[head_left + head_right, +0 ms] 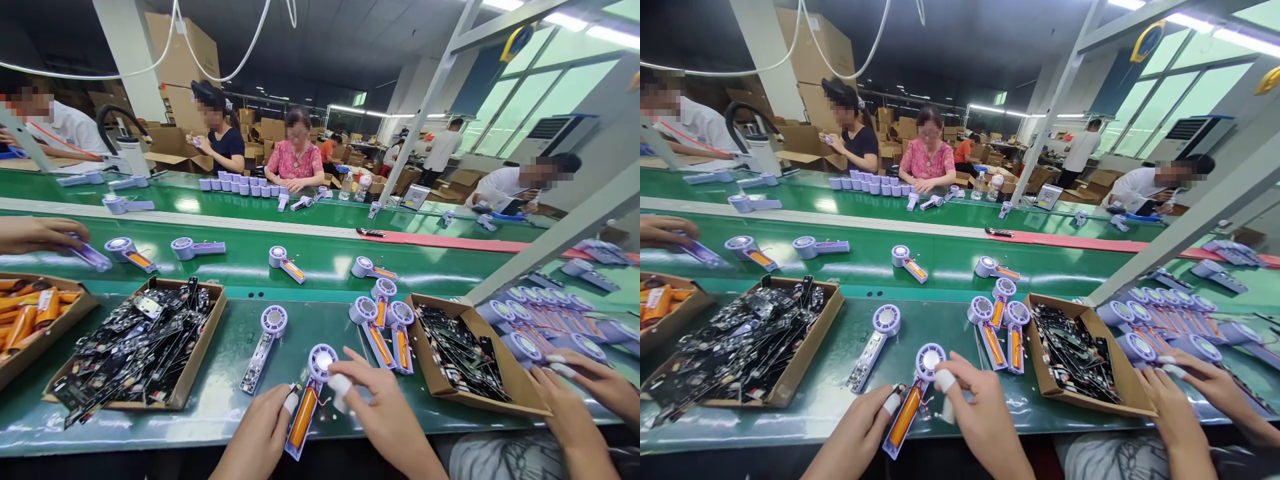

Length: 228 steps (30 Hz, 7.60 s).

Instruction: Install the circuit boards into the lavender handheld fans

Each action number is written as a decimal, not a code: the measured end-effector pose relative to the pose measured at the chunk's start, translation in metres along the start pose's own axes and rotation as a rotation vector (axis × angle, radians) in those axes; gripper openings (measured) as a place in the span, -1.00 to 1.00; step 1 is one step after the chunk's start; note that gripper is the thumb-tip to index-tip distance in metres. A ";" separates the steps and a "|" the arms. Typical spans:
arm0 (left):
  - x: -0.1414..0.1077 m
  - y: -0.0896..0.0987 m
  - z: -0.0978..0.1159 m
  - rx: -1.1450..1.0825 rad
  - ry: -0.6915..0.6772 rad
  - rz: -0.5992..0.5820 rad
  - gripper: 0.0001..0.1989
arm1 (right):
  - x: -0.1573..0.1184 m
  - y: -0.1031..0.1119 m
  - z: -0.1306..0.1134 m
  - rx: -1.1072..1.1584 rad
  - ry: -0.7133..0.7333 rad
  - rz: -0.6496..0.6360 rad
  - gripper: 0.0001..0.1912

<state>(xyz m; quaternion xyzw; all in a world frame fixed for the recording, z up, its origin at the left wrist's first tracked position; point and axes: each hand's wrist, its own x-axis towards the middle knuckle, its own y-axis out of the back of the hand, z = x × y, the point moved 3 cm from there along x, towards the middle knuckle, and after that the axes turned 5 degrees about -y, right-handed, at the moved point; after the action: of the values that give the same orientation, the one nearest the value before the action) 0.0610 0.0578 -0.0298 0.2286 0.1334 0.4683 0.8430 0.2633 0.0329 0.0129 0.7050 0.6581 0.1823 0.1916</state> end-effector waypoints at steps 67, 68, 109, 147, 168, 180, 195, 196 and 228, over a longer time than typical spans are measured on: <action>-0.017 -0.015 0.013 -0.451 0.164 0.205 -0.76 | -0.017 -0.055 -0.009 -0.444 0.408 0.167 -0.79; -0.017 -0.013 0.017 -0.422 0.137 0.201 -0.78 | -0.017 -0.054 -0.011 -0.469 0.411 0.163 -0.79; -0.022 0.012 -0.006 -0.202 -0.009 0.202 -0.75 | 0.001 -0.039 -0.024 -0.269 0.301 -0.210 -0.79; -0.010 0.008 0.008 -0.432 0.021 0.091 -0.77 | -0.002 -0.050 -0.018 -0.231 0.259 -0.122 -0.78; -0.016 0.001 0.027 0.465 -0.007 -0.139 -0.33 | -0.017 -0.047 0.021 0.505 -0.324 0.135 -0.59; -0.011 0.009 0.028 0.469 0.010 -0.149 -0.39 | -0.031 -0.053 0.059 0.790 -0.417 0.086 -0.47; -0.024 -0.014 0.009 0.226 0.024 0.092 -0.44 | -0.021 -0.060 0.023 0.554 -0.196 0.019 -0.62; -0.024 -0.014 0.010 0.231 0.032 0.091 -0.44 | -0.021 -0.060 0.021 0.510 -0.155 0.006 -0.65; -0.023 -0.011 0.009 -0.116 0.093 0.179 -0.57 | -0.026 -0.064 0.021 0.694 -0.172 0.047 -0.74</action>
<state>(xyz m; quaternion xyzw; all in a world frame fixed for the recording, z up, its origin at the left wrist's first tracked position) 0.0610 0.0305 -0.0278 0.1683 0.1238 0.5588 0.8025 0.2177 0.0100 -0.0383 0.7558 0.6457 -0.1080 -0.0089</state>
